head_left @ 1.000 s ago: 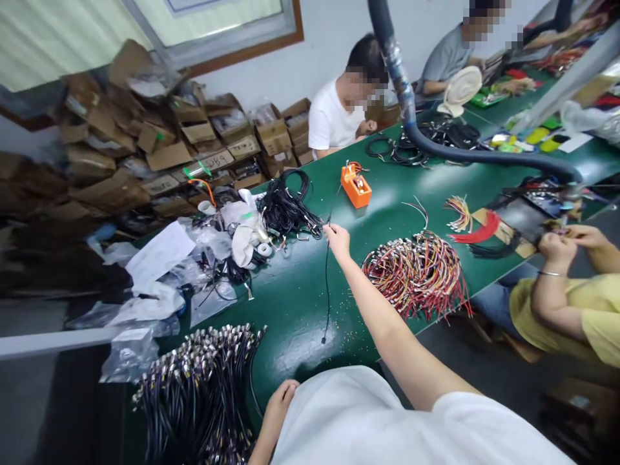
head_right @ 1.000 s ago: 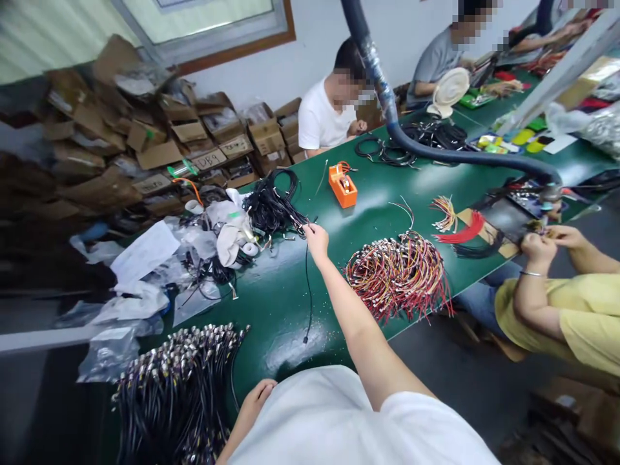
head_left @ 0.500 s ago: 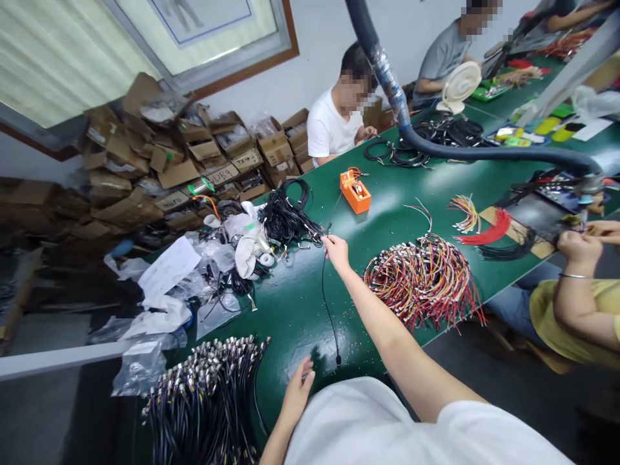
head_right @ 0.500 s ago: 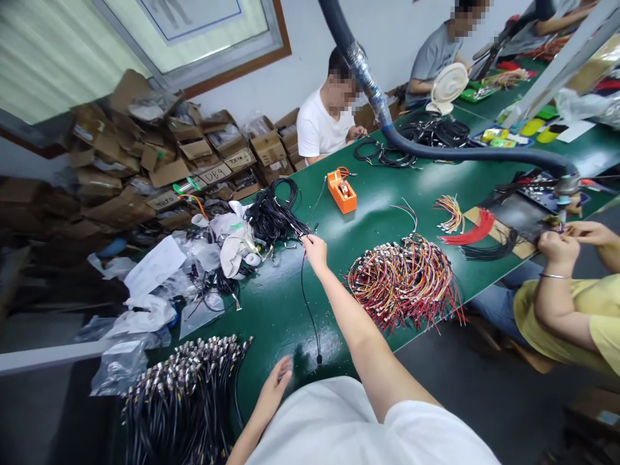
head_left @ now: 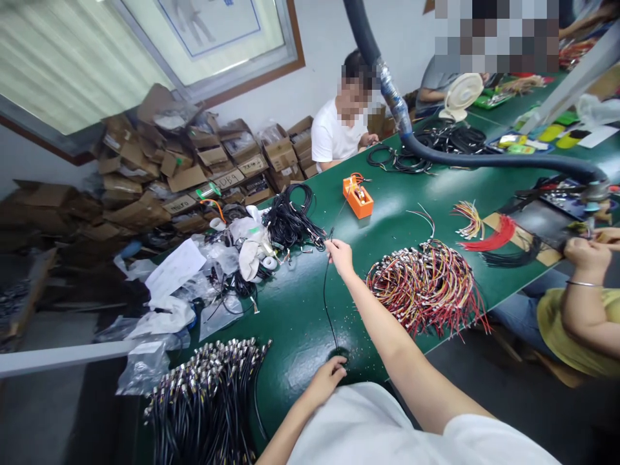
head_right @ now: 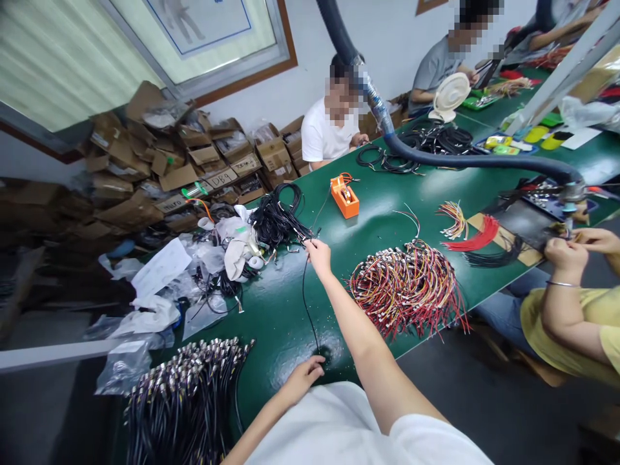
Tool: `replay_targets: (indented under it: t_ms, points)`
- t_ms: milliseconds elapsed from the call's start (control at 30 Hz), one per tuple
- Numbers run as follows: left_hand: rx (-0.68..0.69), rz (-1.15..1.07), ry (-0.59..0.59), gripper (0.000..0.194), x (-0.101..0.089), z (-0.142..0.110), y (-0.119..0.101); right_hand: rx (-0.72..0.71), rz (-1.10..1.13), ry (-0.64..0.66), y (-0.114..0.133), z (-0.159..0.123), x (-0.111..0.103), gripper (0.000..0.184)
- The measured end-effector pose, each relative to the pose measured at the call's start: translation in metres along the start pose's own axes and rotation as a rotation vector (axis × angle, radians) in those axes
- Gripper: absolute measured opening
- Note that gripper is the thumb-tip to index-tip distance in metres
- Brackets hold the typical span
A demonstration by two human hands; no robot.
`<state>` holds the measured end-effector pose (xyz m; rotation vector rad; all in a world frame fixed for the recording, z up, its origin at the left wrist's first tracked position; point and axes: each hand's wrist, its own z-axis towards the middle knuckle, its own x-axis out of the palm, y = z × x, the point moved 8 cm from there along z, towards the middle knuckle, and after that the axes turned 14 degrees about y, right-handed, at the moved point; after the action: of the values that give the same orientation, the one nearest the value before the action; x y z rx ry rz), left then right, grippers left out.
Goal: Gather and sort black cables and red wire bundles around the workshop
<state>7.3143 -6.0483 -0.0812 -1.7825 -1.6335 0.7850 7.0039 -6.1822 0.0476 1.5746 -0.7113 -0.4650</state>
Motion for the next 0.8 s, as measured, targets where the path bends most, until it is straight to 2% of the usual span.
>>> replay_targets:
  t_ms: [300,700,800]
  points:
    - [-0.009,0.014,-0.015,0.048,-0.004,-0.007,-0.003,0.011,0.007,-0.002,-0.012,0.002,0.004,0.031]
    - [-0.018,0.012,-0.053,0.044,-0.010,-0.006,0.003,0.006,0.037,0.005,-0.009,-0.001,0.005,0.029]
    - [-0.035,-0.001,-0.107,0.039,-0.015,-0.007,0.004,0.007,0.037,0.005,-0.009,-0.002,0.005,0.029]
